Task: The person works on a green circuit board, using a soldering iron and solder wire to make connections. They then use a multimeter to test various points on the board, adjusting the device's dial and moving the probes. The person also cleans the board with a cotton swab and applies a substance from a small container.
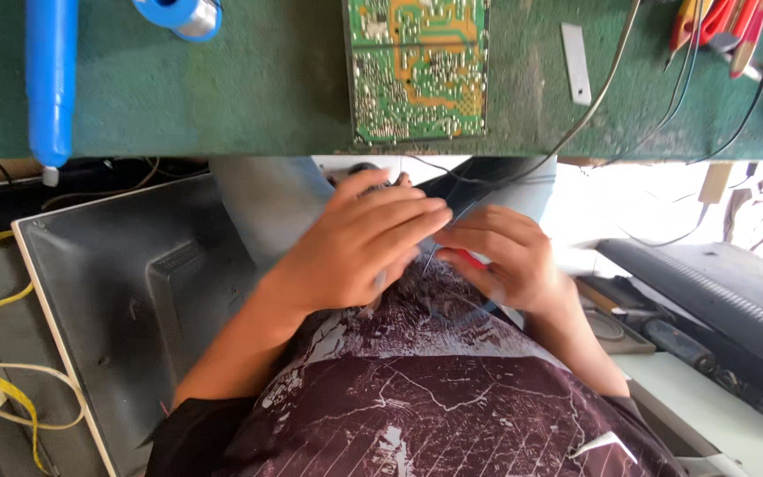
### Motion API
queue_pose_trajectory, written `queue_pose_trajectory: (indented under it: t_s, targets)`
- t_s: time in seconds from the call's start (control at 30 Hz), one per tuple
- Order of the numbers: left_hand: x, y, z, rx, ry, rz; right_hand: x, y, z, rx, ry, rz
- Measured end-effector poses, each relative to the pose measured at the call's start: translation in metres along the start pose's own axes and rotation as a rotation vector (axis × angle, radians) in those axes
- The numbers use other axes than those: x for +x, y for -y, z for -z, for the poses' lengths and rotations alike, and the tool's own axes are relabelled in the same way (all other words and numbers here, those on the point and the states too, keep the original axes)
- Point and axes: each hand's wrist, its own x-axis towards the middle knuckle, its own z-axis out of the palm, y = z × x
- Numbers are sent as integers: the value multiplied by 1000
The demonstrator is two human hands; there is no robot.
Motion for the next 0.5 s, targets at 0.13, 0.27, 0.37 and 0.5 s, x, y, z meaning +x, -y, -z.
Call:
queue_pose_trajectory:
  t_s: [0.13,0.27,0.37,0.5]
  targets:
    - [-14,11,-25,-101,218,114,-12,-9,-6,37,83,-105]
    - [-31,16,11,-74,35,244,-45,-14,45,129,121,-362]
    - [-42,7,31,-162,-4,418,-82,-37,73,115,512,-835]
    - [-70,24,16,-373,-103,404,-114,-111,13,192,391,-778]
